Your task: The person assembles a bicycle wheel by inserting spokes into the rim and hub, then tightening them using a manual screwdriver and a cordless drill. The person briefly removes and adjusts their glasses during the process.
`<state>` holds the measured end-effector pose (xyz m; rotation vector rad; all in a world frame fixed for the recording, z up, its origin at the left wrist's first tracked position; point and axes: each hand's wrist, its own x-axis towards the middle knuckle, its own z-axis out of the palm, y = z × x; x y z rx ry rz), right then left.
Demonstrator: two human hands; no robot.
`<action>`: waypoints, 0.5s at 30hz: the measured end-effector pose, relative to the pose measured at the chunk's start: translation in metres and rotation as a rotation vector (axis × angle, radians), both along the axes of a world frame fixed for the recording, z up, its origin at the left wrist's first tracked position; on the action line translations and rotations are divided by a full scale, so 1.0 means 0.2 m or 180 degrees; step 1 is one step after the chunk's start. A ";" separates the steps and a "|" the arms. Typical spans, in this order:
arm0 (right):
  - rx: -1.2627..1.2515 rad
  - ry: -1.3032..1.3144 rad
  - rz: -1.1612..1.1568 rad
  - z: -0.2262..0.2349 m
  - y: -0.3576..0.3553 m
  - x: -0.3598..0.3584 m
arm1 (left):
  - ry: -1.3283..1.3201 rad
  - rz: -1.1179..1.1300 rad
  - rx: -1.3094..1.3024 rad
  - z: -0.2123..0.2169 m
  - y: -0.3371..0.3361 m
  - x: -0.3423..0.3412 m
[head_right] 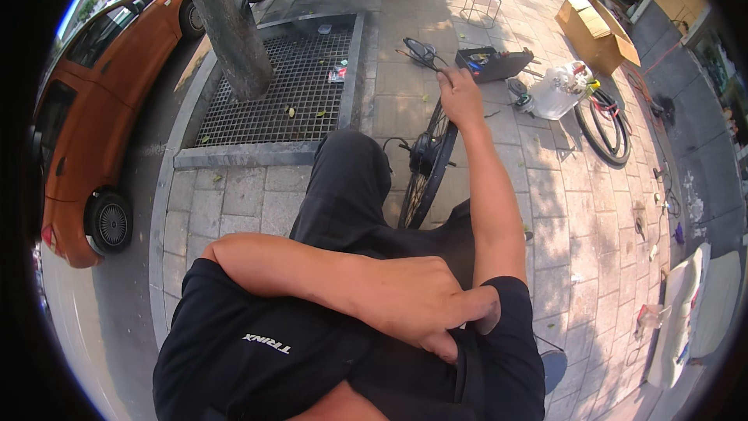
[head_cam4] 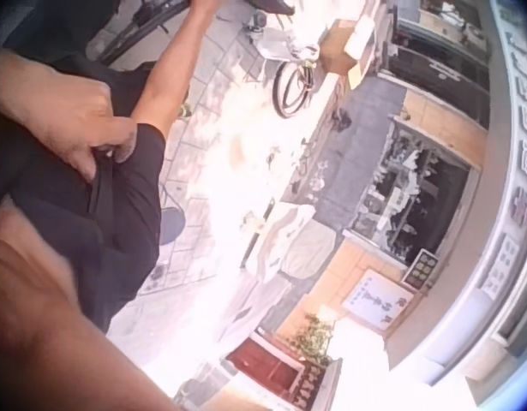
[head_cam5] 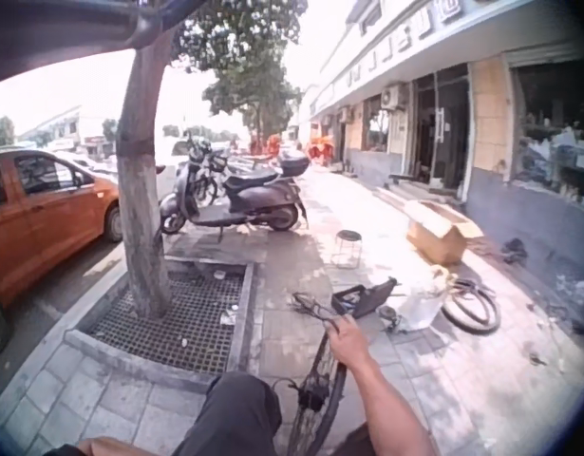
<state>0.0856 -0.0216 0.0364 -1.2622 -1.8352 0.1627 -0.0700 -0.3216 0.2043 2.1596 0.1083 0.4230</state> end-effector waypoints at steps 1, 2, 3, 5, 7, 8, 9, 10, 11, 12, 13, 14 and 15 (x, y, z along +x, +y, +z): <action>-0.0075 -0.0020 0.0007 0.00 0.00 -0.02 | 0.0263 0.0213 -0.0270 -0.06 0.03 -0.04; -0.0112 -0.0030 -0.0019 0.03 -0.01 -0.01 | 0.0531 0.0407 -0.0494 -0.11 0.04 -0.07; 0.0012 0.0040 0.0076 0.05 -0.02 0.00 | 0.0882 0.0656 -0.0557 -0.16 0.04 -0.11; -0.0127 0.0040 0.0056 0.05 0.00 0.02 | 0.1001 0.0843 -0.0825 -0.28 0.08 -0.20; -0.0059 0.0032 0.0063 0.01 0.00 0.01 | 0.1069 0.1072 -0.1074 -0.47 0.06 -0.39; 0.0002 0.0089 0.0040 0.02 0.00 0.01 | 0.1003 0.1193 -0.1235 -0.54 0.08 -0.46; 0.0027 0.0098 0.0054 0.03 -0.01 0.00 | 0.1035 0.1025 -0.1407 -0.59 0.11 -0.51; 0.0032 0.0115 0.0120 0.04 -0.03 -0.02 | 0.1067 0.0909 -0.1608 -0.63 0.12 -0.55; -0.0071 0.0147 0.0130 0.06 -0.05 -0.02 | 0.1051 0.0807 -0.1819 -0.64 0.12 -0.57; -0.0106 0.0248 0.0168 0.06 -0.05 0.00 | 0.0955 0.0624 -0.2304 -0.63 0.14 -0.58; -0.0159 0.0337 0.0231 0.05 -0.05 0.00 | 0.0826 0.0453 -0.2804 -0.57 0.18 -0.56; -0.0205 0.0397 0.0287 0.05 -0.04 0.02 | 0.0656 0.0256 -0.3287 -0.54 0.25 -0.55; -0.0189 0.0243 0.0262 0.03 -0.02 0.06 | 0.0394 0.0599 -0.2996 -0.56 0.34 -0.56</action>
